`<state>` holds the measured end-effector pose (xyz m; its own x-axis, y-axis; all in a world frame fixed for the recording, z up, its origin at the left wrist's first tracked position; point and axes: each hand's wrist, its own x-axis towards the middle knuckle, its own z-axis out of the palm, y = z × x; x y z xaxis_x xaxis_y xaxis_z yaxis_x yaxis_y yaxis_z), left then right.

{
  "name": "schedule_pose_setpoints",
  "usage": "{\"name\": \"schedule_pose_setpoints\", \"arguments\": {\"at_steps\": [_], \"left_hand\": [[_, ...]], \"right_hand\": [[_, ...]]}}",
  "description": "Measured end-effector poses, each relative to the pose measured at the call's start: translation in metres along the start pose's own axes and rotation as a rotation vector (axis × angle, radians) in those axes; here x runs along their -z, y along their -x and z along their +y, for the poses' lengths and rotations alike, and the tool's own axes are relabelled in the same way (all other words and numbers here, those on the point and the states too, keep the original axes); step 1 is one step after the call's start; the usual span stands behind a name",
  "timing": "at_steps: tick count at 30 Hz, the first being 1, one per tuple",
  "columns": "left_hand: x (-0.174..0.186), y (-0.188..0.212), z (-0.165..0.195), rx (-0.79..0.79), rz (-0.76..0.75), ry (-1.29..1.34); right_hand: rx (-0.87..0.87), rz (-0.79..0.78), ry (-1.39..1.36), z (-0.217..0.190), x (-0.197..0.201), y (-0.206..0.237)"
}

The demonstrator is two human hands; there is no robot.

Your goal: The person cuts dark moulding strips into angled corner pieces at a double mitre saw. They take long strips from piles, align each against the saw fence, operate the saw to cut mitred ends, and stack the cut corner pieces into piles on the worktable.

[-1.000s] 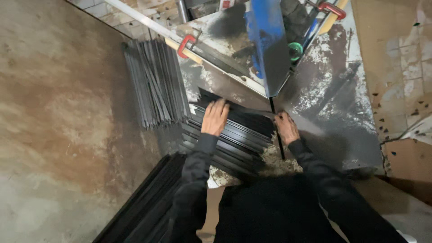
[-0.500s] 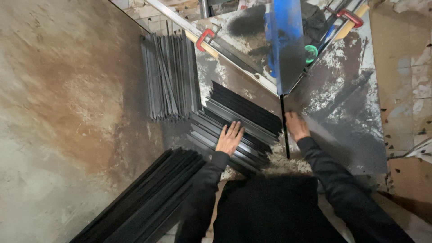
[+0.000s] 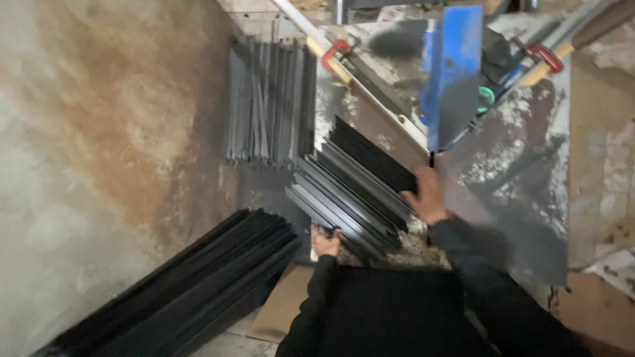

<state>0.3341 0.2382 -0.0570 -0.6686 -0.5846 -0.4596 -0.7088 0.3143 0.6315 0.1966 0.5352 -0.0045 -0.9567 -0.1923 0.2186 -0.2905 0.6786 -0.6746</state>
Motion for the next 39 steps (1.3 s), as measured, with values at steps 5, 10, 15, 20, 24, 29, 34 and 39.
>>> {"name": "schedule_pose_setpoints", "arguments": {"at_steps": [5,10,15,20,24,29,34,39], "left_hand": [[-0.019,0.009,0.038,0.033,0.09,-0.232],[-0.028,0.01,0.058,0.126,0.004,-0.164],[-0.047,0.018,0.065,-0.051,-0.085,-0.03],[-0.054,0.032,0.061,-0.113,-0.09,0.204],[-0.055,0.027,0.062,0.297,-0.489,0.818],[-0.063,0.028,0.077,0.264,-0.636,1.067],[-0.056,0.031,0.099,0.395,-0.632,1.073],[-0.061,0.012,0.125,0.426,-0.575,0.99]], "right_hand": [[-0.152,-0.392,0.21,-0.065,-0.075,-0.095],[-0.125,-0.598,0.275,-0.086,-0.088,-0.098],[0.079,-0.639,0.315,-0.073,-0.097,-0.074],[0.048,-0.938,0.42,-0.058,-0.089,-0.059],[0.087,-1.078,0.56,-0.064,-0.075,-0.055],[0.019,-1.16,0.529,-0.07,-0.068,-0.057],[0.027,-1.094,0.501,-0.059,-0.068,-0.049],[0.098,-0.871,0.396,-0.054,-0.074,-0.037]]}}
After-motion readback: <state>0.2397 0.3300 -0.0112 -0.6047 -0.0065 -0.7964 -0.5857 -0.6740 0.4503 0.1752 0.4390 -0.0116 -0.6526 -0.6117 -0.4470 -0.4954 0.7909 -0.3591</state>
